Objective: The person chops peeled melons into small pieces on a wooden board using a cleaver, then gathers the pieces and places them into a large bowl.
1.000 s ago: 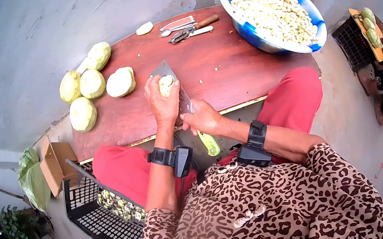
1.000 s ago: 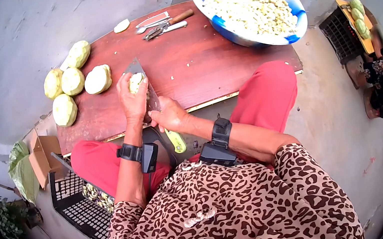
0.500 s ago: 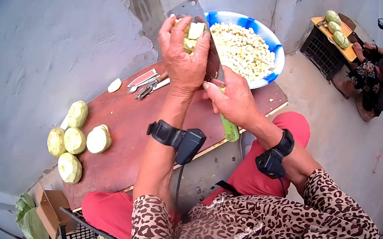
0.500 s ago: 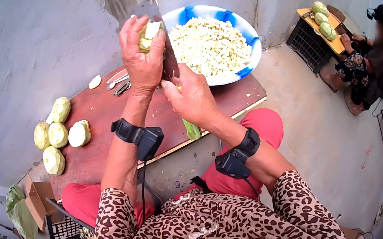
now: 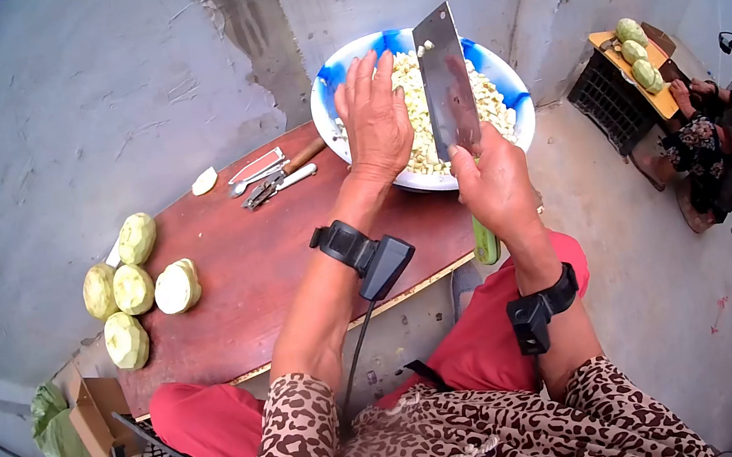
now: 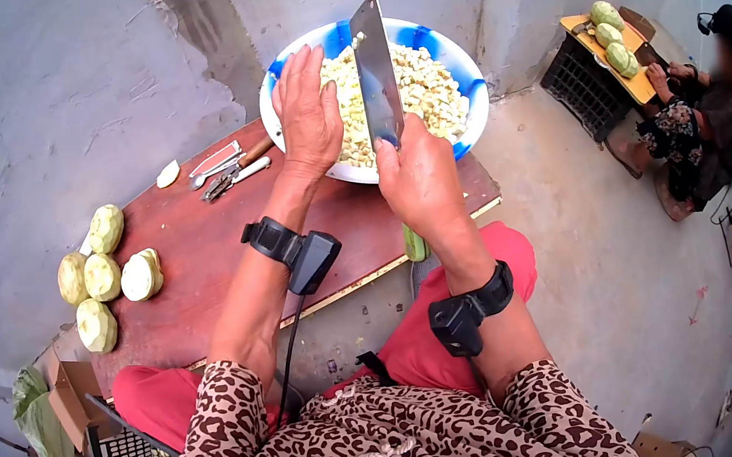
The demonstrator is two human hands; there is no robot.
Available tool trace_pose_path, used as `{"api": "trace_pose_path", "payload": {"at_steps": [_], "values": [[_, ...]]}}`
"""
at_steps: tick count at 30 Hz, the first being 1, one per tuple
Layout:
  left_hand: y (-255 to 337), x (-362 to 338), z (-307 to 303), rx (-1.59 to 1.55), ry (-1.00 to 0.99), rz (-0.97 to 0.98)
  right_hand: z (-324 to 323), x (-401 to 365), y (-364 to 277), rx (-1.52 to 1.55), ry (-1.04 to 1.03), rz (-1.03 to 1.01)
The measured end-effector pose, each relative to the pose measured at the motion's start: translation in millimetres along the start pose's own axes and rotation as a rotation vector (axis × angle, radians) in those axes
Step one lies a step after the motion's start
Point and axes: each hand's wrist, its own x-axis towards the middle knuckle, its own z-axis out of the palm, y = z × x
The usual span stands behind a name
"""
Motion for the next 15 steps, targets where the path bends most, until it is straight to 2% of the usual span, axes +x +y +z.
{"api": "trace_pose_path", "payload": {"at_steps": [1,2,5,6,7,9,12,15], "values": [[7,3,-12,-0.034,0.071,0.085,4,-5,-6,0.020,-0.043,0.011],[15,7,-19,0.079,0.004,0.166,6,-6,-6,0.046,-0.086,0.020],[1,4,-15,0.140,-0.179,0.204,9,-7,5,0.068,-0.086,0.025],[-6,0,-15,0.209,-0.316,0.077,8,-6,6,0.097,-0.041,0.044],[-7,-1,-23,0.292,-0.559,-0.050,4,-6,-5,0.149,0.003,0.099],[-18,-16,-26,0.216,-0.405,-0.051,-8,-5,-32,0.247,0.098,0.206],[-32,-15,-21,-0.125,-0.127,-0.143,-13,1,-21,0.477,0.141,0.191],[-25,-7,-37,-0.658,0.030,-0.746,-7,3,-19,0.662,0.132,0.210]]}}
